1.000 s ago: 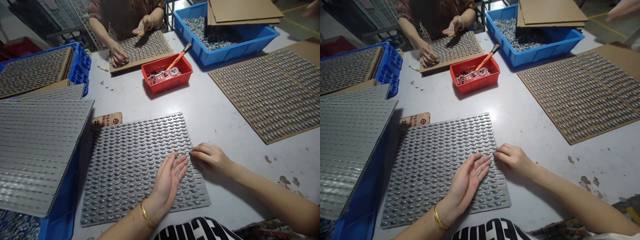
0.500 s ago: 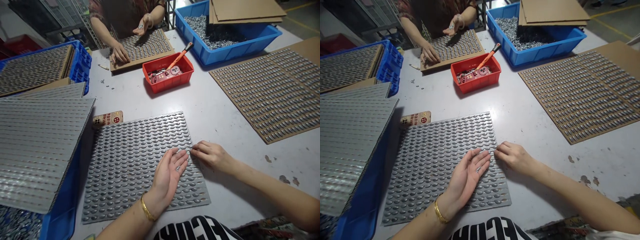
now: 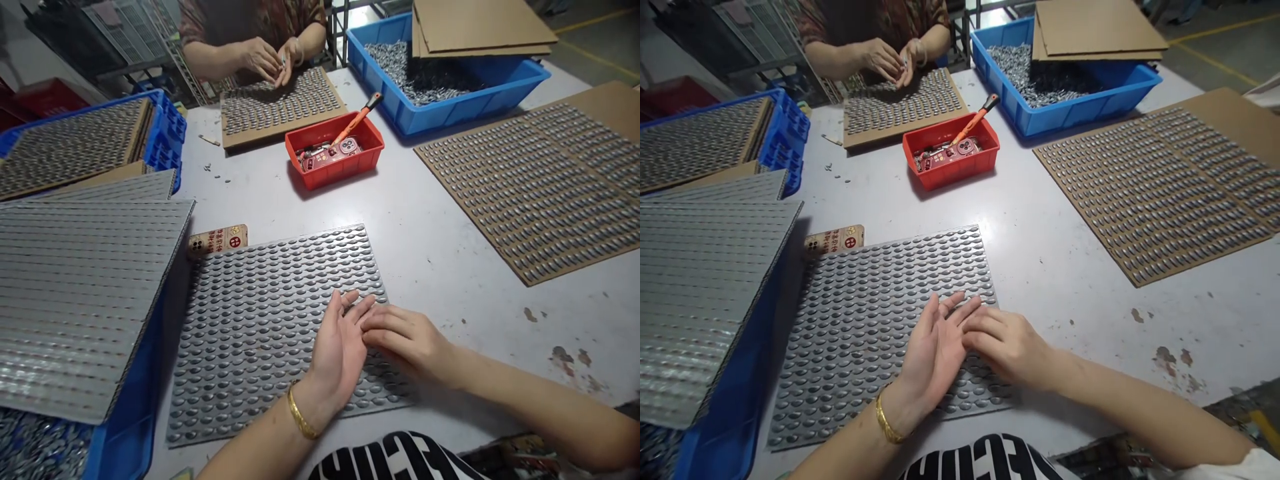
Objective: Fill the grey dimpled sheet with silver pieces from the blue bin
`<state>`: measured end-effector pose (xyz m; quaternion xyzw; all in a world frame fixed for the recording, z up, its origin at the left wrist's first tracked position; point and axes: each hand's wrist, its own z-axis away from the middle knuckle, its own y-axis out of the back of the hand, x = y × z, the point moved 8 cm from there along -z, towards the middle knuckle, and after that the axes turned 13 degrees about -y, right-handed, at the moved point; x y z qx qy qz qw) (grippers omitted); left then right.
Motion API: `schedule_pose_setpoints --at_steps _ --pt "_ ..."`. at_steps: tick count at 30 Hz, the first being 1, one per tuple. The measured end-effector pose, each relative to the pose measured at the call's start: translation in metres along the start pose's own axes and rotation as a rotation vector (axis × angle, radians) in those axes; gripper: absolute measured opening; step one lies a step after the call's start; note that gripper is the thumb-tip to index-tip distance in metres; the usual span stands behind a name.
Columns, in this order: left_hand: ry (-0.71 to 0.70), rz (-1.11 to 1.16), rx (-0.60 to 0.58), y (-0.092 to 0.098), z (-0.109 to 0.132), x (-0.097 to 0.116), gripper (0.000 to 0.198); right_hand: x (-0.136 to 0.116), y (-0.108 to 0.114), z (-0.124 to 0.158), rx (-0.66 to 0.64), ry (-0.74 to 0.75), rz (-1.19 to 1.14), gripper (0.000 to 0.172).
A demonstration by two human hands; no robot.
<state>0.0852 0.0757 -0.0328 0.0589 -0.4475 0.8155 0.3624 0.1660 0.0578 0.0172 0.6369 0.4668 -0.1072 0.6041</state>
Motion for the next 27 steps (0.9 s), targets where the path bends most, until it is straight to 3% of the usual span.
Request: schedule_pose_setpoints --at_steps 3,6,11,16,21,27 --pt "-0.007 -0.035 0.030 0.008 0.004 0.003 0.039 0.006 0.008 0.012 0.075 -0.006 -0.017 0.026" --pt "-0.053 -0.114 0.054 0.021 0.008 0.013 0.034 0.032 0.016 0.022 0.140 -0.143 -0.021 0.026" --pt "-0.154 -0.176 0.161 0.051 0.016 0.038 0.027 0.059 0.009 0.027 0.116 -0.200 0.104 0.023" --pt "-0.206 -0.196 0.243 0.072 0.028 0.052 0.024 0.054 -0.004 0.025 0.048 -0.077 0.332 0.026" --pt "-0.246 -0.191 0.251 0.080 0.039 0.059 0.021 0.052 -0.006 0.023 -0.019 -0.053 0.499 0.026" --pt "-0.312 -0.209 0.286 0.098 0.054 0.077 0.020 0.050 -0.005 0.023 -0.058 -0.049 0.495 0.028"
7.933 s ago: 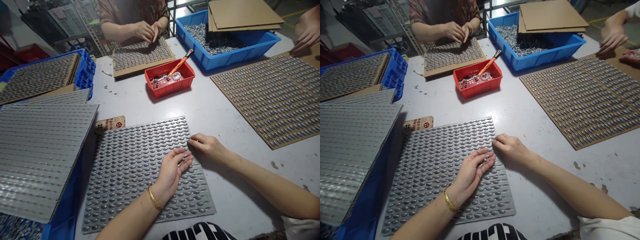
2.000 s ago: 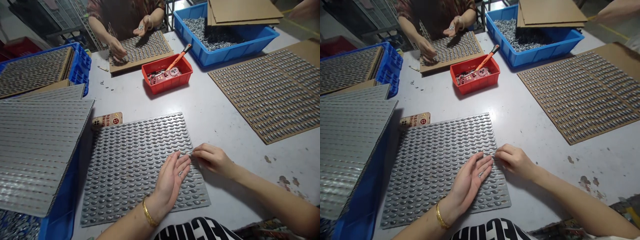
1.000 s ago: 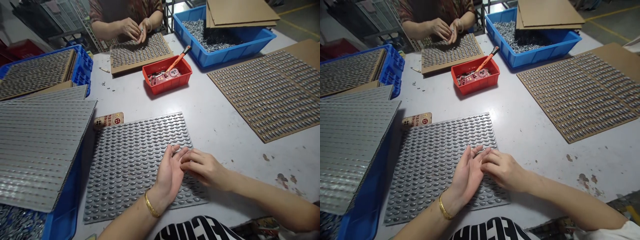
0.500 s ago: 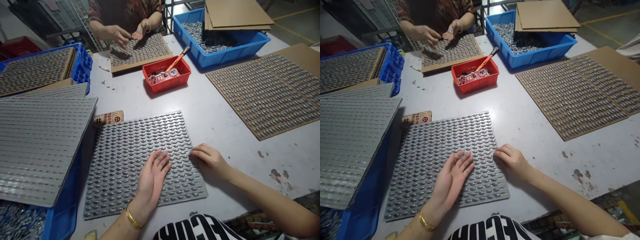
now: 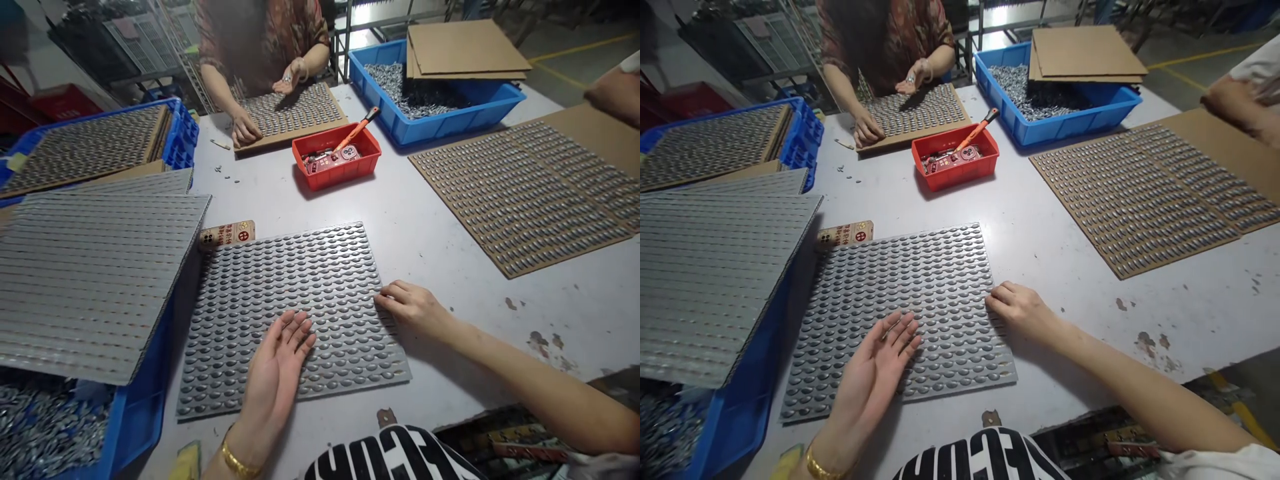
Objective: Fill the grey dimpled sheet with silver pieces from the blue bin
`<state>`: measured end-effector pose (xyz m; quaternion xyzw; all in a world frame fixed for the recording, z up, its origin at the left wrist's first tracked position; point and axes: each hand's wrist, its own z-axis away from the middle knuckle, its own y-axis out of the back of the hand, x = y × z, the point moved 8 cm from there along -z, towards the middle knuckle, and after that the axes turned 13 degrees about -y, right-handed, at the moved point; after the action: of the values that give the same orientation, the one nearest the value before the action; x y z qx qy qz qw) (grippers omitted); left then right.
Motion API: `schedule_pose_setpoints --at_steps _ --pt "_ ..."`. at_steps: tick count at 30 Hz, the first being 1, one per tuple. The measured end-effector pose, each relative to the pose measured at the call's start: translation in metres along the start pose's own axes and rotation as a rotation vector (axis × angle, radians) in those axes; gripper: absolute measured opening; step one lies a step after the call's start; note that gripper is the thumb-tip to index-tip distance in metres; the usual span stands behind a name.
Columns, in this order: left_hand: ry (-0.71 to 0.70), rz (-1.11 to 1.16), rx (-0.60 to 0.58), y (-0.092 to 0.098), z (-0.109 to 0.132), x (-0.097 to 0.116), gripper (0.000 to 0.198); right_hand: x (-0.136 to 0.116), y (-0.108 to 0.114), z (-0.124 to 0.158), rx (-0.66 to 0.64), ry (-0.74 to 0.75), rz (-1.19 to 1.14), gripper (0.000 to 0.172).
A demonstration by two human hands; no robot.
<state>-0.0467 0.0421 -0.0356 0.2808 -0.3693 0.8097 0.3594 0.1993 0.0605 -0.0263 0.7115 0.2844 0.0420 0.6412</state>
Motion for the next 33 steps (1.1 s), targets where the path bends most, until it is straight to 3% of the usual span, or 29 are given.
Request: schedule_pose_setpoints --at_steps 4,9,13,17,21,26,30,33 --pt "-0.122 -0.062 0.031 0.030 0.005 0.034 0.017 0.012 0.007 0.005 0.038 -0.085 -0.170 0.032" --pt "-0.409 -0.169 0.161 0.080 0.019 0.106 0.012 0.039 0.017 0.015 0.196 -0.299 -0.323 0.023" --pt "-0.628 -0.240 0.293 0.125 0.032 0.160 0.007 0.037 0.006 0.013 0.223 -0.339 -0.348 0.023" --pt "-0.773 -0.323 0.367 0.172 0.038 0.197 0.009 0.033 -0.005 0.006 0.257 -0.363 -0.308 0.023" --pt "-0.856 -0.442 0.420 0.208 0.043 0.218 0.011 0.030 -0.011 0.005 0.261 -0.356 -0.241 0.023" --pt "-0.896 -0.673 0.422 0.225 0.048 0.230 0.016 0.024 -0.014 0.007 0.238 -0.347 -0.071 0.026" --pt "-0.880 -1.135 0.438 0.234 0.039 0.243 0.010 0.016 -0.013 0.005 0.205 -0.338 0.076 0.027" --pt "-0.850 -1.464 0.332 0.237 0.022 0.244 0.018 0.010 -0.010 0.003 0.175 -0.307 0.129 0.026"
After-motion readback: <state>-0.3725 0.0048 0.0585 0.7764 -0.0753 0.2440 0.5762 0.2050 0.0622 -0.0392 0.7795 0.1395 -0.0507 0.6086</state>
